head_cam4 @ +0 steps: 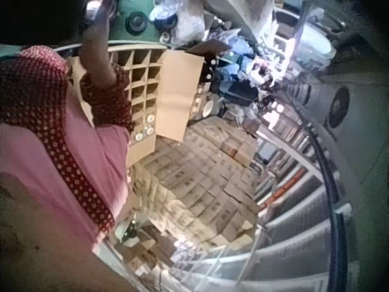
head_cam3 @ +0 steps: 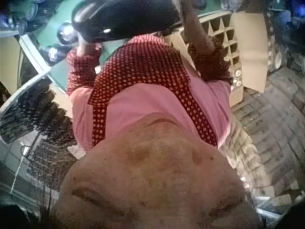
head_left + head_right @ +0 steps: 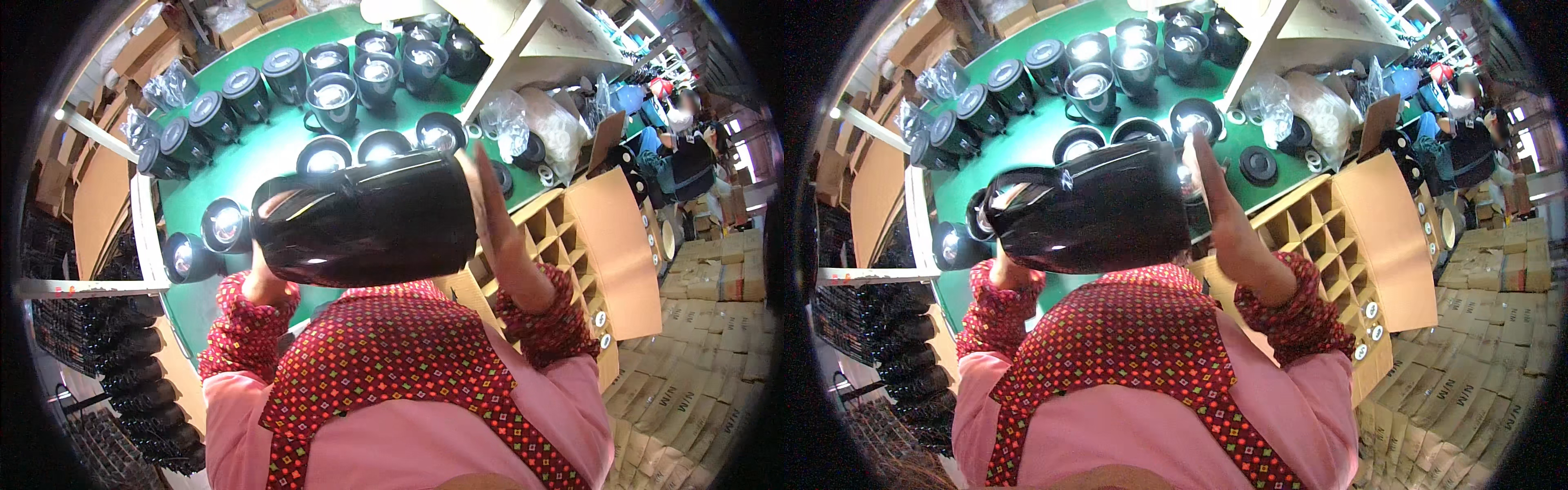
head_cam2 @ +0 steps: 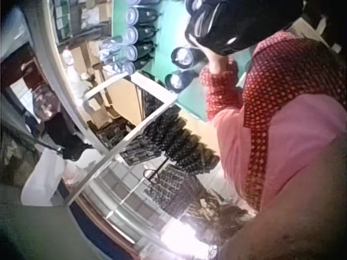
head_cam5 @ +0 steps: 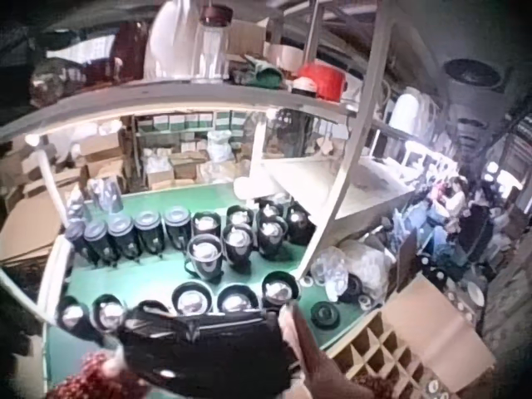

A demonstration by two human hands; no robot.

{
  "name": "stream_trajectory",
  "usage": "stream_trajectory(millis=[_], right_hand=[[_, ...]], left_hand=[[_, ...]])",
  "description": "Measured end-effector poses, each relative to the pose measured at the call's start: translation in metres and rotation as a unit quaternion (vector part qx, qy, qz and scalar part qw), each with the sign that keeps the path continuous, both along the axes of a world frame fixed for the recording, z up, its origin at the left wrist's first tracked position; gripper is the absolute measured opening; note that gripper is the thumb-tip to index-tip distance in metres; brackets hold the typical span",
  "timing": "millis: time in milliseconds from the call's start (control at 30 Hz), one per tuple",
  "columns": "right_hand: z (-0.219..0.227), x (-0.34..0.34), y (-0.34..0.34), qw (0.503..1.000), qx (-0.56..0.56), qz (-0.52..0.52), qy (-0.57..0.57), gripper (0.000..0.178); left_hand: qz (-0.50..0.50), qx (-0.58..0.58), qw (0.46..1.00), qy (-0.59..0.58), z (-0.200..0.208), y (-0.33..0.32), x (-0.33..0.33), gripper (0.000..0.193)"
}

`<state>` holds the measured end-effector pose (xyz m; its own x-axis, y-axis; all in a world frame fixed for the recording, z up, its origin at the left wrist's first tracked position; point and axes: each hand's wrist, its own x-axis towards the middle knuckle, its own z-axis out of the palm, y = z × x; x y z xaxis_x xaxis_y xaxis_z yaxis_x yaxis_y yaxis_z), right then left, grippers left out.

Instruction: The person picks black kettles from a green table, attaches white circular bases to their bottoms, and places the assembled units into a cardboard box. The person repeats this process for multiple kettles.

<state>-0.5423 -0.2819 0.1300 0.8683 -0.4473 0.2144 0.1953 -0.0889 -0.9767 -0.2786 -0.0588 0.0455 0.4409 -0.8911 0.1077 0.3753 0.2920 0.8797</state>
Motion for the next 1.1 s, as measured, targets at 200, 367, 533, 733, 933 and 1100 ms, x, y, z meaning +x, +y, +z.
stream_trajectory(millis=[200,367,533,733,933,1100], right_hand=[[-0.034,0.015,0.002,0.981,-0.087,-0.002,-0.173,0.075],[-0.048,0.001,-0.006,0.970,0.241,0.027,0.024,0.074],[-0.021,0.007,0.018,0.984,-0.017,-0.028,-0.174,0.087],[-0.036,0.003,0.025,0.981,0.049,-0.120,-0.141,0.078],[-0.052,0.011,0.003,0.833,0.545,0.091,-0.029,0.068],[-0.019,0.002,0.028,0.978,0.144,0.012,-0.151,0.094]], left_hand=[[-0.020,-0.004,0.997,-0.076,0.030,-0.014,-0.023,0.041],[0.116,-0.108,0.688,-0.708,0.113,-0.018,-0.033,0.037],[-0.011,-0.047,0.999,0.000,0.055,-0.010,-0.024,0.038],[0.023,-0.043,0.977,-0.209,0.068,-0.024,-0.035,0.036],[0.076,-0.123,0.661,-0.737,0.129,-0.034,-0.036,0.033],[-0.009,0.038,0.997,-0.062,0.043,-0.009,-0.019,0.044]])
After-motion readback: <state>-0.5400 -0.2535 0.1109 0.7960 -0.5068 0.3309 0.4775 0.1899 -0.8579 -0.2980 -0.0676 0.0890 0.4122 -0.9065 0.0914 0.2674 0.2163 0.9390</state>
